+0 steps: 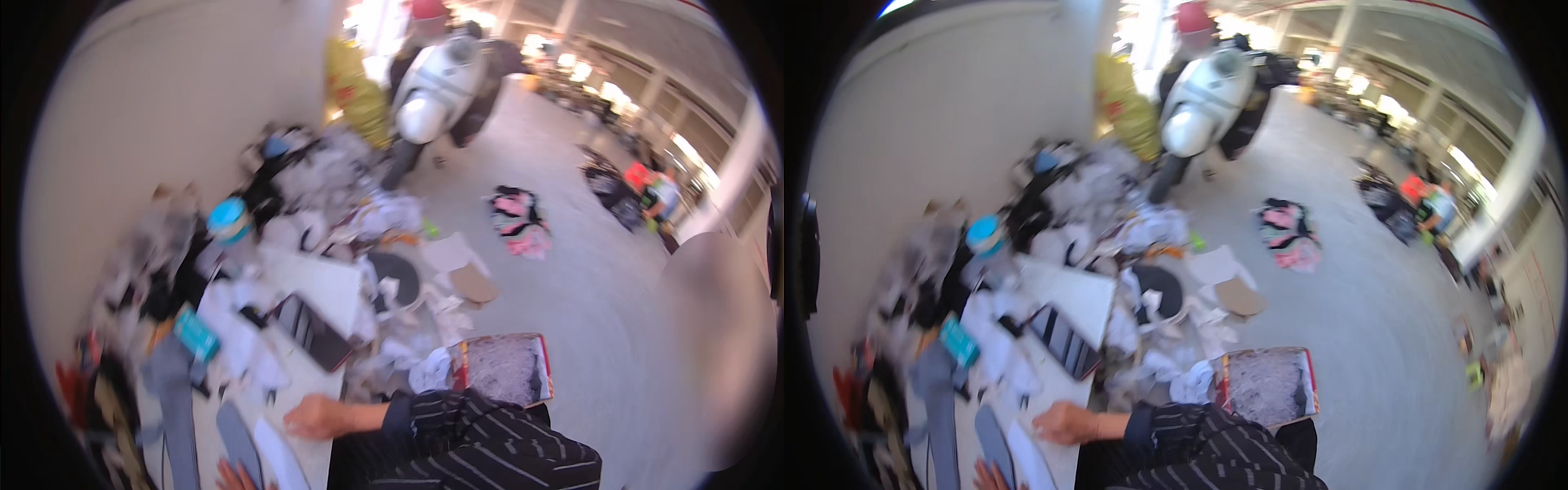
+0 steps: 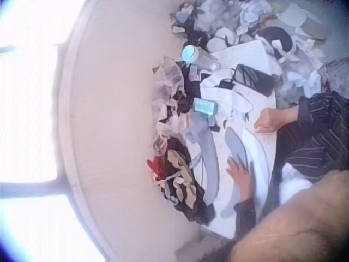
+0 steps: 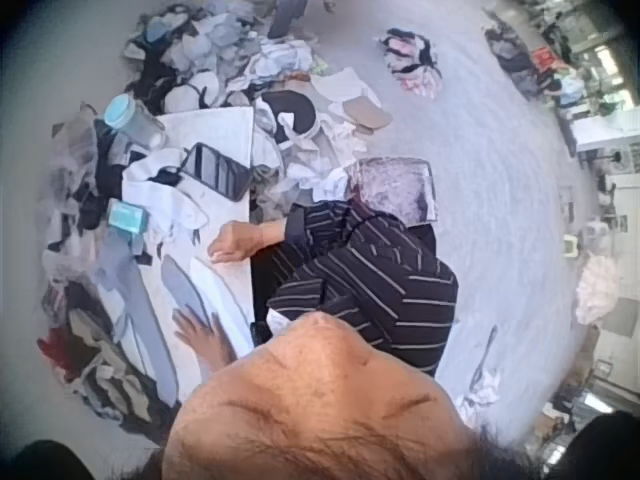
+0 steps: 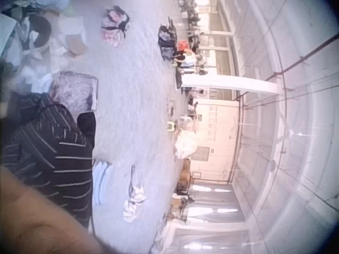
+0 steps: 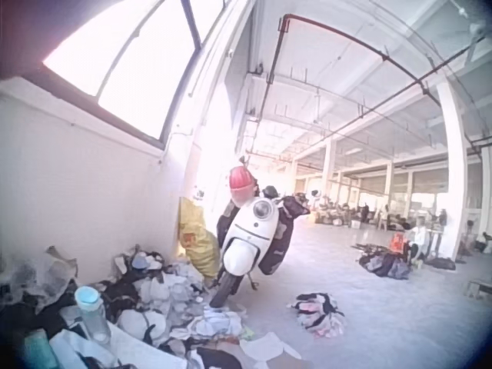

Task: The person folds a long strip of light blue fabric on a white table, repeatedly aligning and smoothing it by hand. The person handles the fabric strip one at a time, folding it into a compact shape.

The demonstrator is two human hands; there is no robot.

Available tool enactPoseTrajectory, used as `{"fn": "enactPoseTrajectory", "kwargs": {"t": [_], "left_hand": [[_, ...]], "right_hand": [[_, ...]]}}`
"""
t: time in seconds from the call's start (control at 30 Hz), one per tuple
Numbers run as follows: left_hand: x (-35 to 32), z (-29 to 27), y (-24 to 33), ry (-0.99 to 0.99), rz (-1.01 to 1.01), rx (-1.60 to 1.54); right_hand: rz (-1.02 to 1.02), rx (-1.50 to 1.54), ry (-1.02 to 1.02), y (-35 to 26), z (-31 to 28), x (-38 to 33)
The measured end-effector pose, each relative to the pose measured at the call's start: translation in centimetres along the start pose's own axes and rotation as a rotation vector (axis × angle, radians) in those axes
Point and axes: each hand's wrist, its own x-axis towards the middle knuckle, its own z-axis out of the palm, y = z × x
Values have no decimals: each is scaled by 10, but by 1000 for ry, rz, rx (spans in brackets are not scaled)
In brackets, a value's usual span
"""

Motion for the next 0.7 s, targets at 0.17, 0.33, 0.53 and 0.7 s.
{"fn": "enactPoseTrajectory", "kwargs": {"t": [0.17, 0.33, 0.53, 0.7], "left_hand": [[32, -3, 1, 81, 26, 31], [28, -4, -1, 85, 31, 56], [22, 4, 0, 147, 50, 84], [21, 4, -5, 174, 77, -48]], "right_hand": [[-14, -61, 19, -6, -2, 6], [45, -38, -9, -20, -14, 13], [-196, -1, -52, -68, -27, 80], [-219, -20, -184, -80, -2, 111]]}}
